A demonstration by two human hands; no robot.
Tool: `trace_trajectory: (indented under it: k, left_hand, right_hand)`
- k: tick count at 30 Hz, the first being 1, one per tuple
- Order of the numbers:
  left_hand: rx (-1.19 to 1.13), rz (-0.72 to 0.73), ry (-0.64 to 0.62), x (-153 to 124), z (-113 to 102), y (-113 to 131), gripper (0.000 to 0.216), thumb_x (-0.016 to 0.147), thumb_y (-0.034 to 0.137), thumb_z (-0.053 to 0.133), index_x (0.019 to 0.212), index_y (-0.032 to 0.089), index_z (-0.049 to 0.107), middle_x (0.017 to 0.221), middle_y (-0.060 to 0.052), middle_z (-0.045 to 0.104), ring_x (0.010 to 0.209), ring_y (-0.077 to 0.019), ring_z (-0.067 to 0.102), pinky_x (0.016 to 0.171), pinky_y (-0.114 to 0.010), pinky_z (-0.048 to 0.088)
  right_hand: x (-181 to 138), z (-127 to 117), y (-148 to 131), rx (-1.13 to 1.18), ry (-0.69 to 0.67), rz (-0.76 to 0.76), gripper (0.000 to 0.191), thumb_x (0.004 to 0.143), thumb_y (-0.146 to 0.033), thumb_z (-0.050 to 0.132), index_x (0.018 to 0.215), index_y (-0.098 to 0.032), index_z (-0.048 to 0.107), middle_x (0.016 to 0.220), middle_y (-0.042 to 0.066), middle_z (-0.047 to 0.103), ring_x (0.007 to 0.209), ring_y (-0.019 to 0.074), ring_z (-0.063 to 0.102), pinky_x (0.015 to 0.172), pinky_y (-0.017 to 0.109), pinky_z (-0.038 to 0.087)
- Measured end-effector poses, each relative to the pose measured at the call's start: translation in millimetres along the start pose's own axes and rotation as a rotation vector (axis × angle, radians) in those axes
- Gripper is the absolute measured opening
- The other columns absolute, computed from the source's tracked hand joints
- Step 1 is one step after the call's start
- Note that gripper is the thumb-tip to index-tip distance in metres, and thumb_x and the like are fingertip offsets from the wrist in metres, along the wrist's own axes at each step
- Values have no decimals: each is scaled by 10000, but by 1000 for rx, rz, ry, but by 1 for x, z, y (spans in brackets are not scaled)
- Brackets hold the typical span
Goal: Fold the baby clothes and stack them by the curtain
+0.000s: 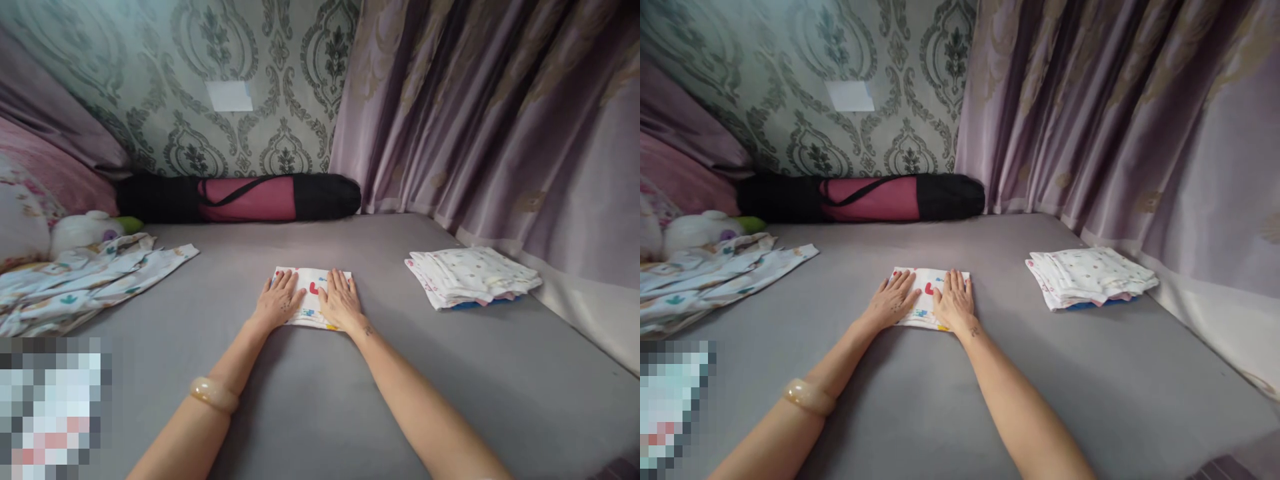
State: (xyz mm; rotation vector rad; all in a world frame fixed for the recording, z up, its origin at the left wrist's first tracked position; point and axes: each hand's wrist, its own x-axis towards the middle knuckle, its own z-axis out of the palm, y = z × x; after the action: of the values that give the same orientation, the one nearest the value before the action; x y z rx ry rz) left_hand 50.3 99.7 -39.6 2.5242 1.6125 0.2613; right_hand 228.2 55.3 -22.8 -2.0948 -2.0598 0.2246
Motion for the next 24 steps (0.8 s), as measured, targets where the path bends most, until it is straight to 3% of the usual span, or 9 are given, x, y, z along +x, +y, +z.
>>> trace_trajectory:
  k: [5, 8, 16, 21, 24]
  left_hand:
    - [-7, 10, 55, -2, -4, 1, 560, 975, 481, 286, 1452, 209, 398, 1528, -118, 372, 1427, -297, 296, 1141, -510, 238]
    - [-4, -3, 141, -1, -8, -3, 538, 987, 417, 259, 1441, 176, 420, 1518, -126, 387, 1439, -282, 271, 1165, -502, 190]
    - [-63, -103, -69, 2, -12, -11, 597, 986, 448, 217, 1483, 140, 337, 1568, -114, 281, 1461, -285, 199, 1169, -505, 160]
    - [-123, -98, -45, 1, -13, -14, 558, 988, 428, 243, 1454, 153, 380, 1559, -125, 305, 1458, -272, 217, 1167, -502, 170]
    - [-146, -102, 47, -1, -15, -15, 517, 986, 393, 267, 1413, 153, 434, 1532, -135, 359, 1449, -263, 246, 1164, -499, 191]
  right_hand:
    - [-1, -7, 1, 45, -25, 3, 640, 996, -400, 198, 1496, -7, 269, 1577, 168, 212, 1469, 261, 141, 1180, 439, 62]
    - [-1, -11, 8, 37, 37, 40, 633, 1001, -389, 191, 1502, -8, 250, 1587, 165, 175, 1473, 261, 117, 1181, 436, 55]
    - [1, -5, 21, 6, -32, 110, 636, 997, -387, 221, 1503, -2, 244, 1587, 173, 173, 1467, 289, 132, 1178, 438, 92]
    - [1, -8, 19, -3, -47, 125, 640, 995, -390, 234, 1504, -2, 241, 1586, 175, 176, 1463, 293, 147, 1175, 445, 105]
    - [0, -14, 11, -33, -33, 114, 621, 993, -376, 249, 1499, -16, 266, 1586, 179, 174, 1467, 300, 124, 1172, 478, 74]
